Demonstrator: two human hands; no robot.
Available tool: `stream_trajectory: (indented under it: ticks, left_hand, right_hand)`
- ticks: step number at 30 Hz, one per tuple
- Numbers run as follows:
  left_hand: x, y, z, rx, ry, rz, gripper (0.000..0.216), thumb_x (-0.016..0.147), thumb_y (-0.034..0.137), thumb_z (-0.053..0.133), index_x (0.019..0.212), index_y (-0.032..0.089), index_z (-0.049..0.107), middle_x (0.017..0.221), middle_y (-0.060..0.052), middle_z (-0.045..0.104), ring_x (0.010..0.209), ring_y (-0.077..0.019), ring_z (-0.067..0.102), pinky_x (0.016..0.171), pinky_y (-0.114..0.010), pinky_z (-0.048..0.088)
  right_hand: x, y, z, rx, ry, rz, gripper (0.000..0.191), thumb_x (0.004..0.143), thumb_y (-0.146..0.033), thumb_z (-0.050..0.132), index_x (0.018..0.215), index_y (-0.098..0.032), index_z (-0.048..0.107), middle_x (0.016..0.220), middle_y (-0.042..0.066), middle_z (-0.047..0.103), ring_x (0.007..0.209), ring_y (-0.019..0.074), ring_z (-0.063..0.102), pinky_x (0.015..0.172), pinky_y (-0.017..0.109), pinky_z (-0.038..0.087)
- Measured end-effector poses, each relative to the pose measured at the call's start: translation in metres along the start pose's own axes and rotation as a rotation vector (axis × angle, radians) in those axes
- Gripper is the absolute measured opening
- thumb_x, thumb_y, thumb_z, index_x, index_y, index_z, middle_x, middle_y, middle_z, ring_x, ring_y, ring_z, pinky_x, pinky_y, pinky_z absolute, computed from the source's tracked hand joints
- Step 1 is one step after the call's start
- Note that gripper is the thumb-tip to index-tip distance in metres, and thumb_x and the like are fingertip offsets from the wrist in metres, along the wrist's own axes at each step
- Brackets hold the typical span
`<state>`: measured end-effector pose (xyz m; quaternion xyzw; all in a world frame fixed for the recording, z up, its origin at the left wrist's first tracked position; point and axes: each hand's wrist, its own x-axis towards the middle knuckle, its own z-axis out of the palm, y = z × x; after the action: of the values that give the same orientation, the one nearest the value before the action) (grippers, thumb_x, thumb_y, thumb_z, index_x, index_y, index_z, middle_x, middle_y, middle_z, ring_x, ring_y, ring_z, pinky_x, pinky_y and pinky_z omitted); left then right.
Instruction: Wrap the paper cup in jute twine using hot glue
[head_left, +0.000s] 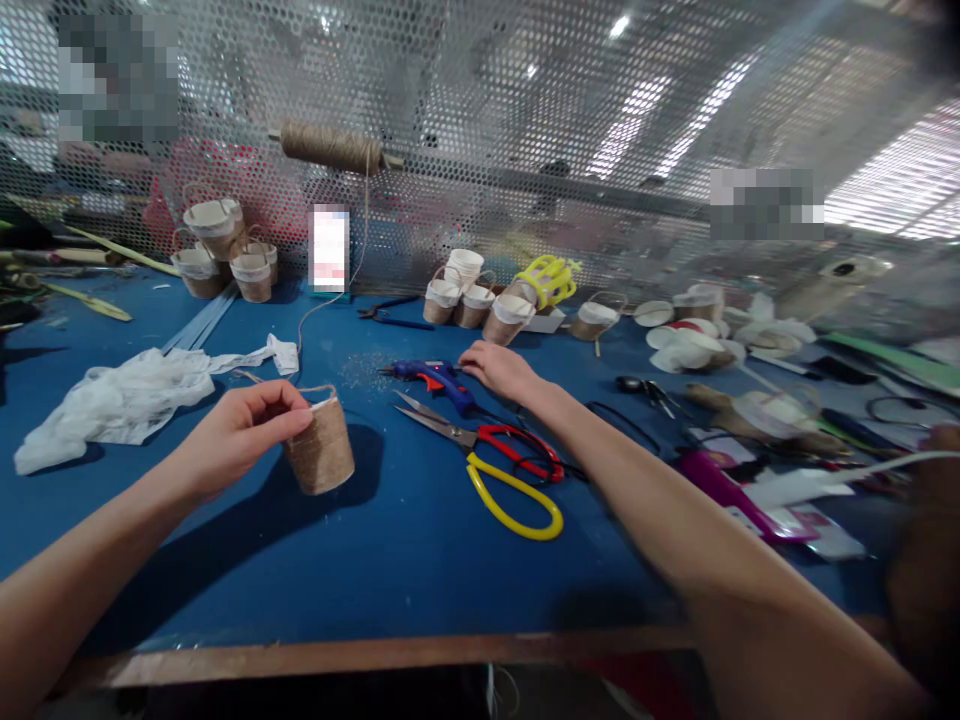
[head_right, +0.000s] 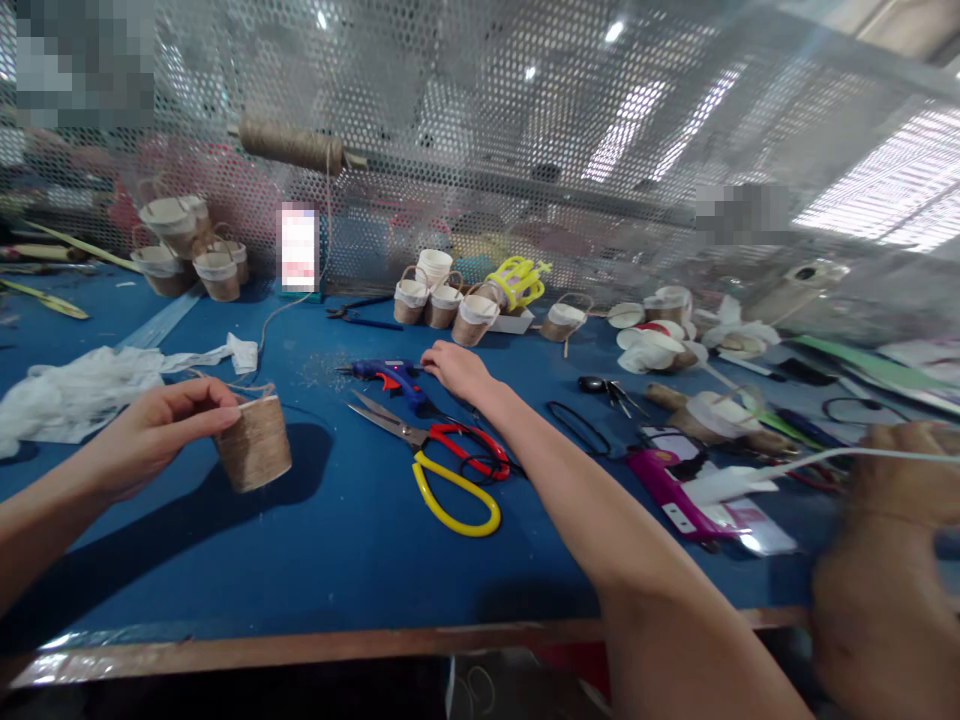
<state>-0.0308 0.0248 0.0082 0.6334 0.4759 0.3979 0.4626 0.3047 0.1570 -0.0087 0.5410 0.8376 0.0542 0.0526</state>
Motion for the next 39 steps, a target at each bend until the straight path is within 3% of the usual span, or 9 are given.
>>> stream_trajectory:
  ticks: [13, 22, 26, 33, 39]
  left_hand:
    - [-0.001, 0.003, 0.004, -0.006, -0.032, 0.001, 0.018, 0.073, 0.031, 0.057, 0.064, 0.016, 0.052, 0.064, 0.001, 0.052, 0.061, -0.0118, 0.045, 0.059, -0.024, 0.036]
    - [-0.001, 0.000, 0.003, 0.012, -0.056, 0.009, 0.019, 0.076, 0.031, 0.055, 0.066, 0.016, 0.053, 0.067, 0.000, 0.054, 0.063, -0.0124, 0.047, 0.061, -0.025, 0.037]
    - [-0.001, 0.002, 0.003, 0.025, -0.048, 0.013, 0.019, 0.075, 0.032, 0.055, 0.066, 0.016, 0.053, 0.065, 0.000, 0.054, 0.062, -0.0120, 0.047, 0.060, -0.025, 0.037]
    - [-0.001, 0.001, 0.005, 0.047, -0.046, 0.026, 0.020, 0.076, 0.033, 0.055, 0.067, 0.015, 0.053, 0.066, 0.001, 0.053, 0.062, -0.0113, 0.045, 0.061, -0.025, 0.036]
    - [-0.002, 0.000, 0.006, 0.057, -0.069, 0.038, 0.020, 0.077, 0.033, 0.054, 0.068, 0.015, 0.053, 0.068, 0.000, 0.053, 0.065, -0.0122, 0.046, 0.063, -0.025, 0.035]
  right_hand:
    - [0.000, -0.002, -0.003, -0.065, -0.033, 0.056, 0.028, 0.087, -0.030, 0.050, 0.112, -0.017, 0.054, 0.114, 0.008, 0.055, 0.095, 0.0183, 0.057, 0.080, 0.039, 0.048]
    - [-0.004, -0.010, -0.007, 0.035, -0.015, 0.121, 0.028, 0.087, -0.030, 0.050, 0.113, -0.017, 0.053, 0.116, 0.008, 0.054, 0.097, 0.0188, 0.056, 0.081, 0.039, 0.048]
    - [-0.009, -0.027, -0.019, 0.152, -0.035, 0.247, 0.029, 0.088, -0.031, 0.050, 0.112, -0.017, 0.053, 0.115, 0.008, 0.055, 0.096, 0.0188, 0.056, 0.080, 0.039, 0.048]
    - [-0.018, -0.055, -0.035, 0.475, -0.285, 0.363, 0.030, 0.086, -0.033, 0.052, 0.109, -0.015, 0.055, 0.109, 0.006, 0.057, 0.091, 0.0195, 0.058, 0.076, 0.038, 0.049]
    - [-0.024, -0.070, -0.035, 0.789, -0.161, 0.488, 0.030, 0.086, -0.032, 0.053, 0.110, -0.015, 0.055, 0.111, 0.006, 0.056, 0.092, 0.0197, 0.058, 0.075, 0.038, 0.049]
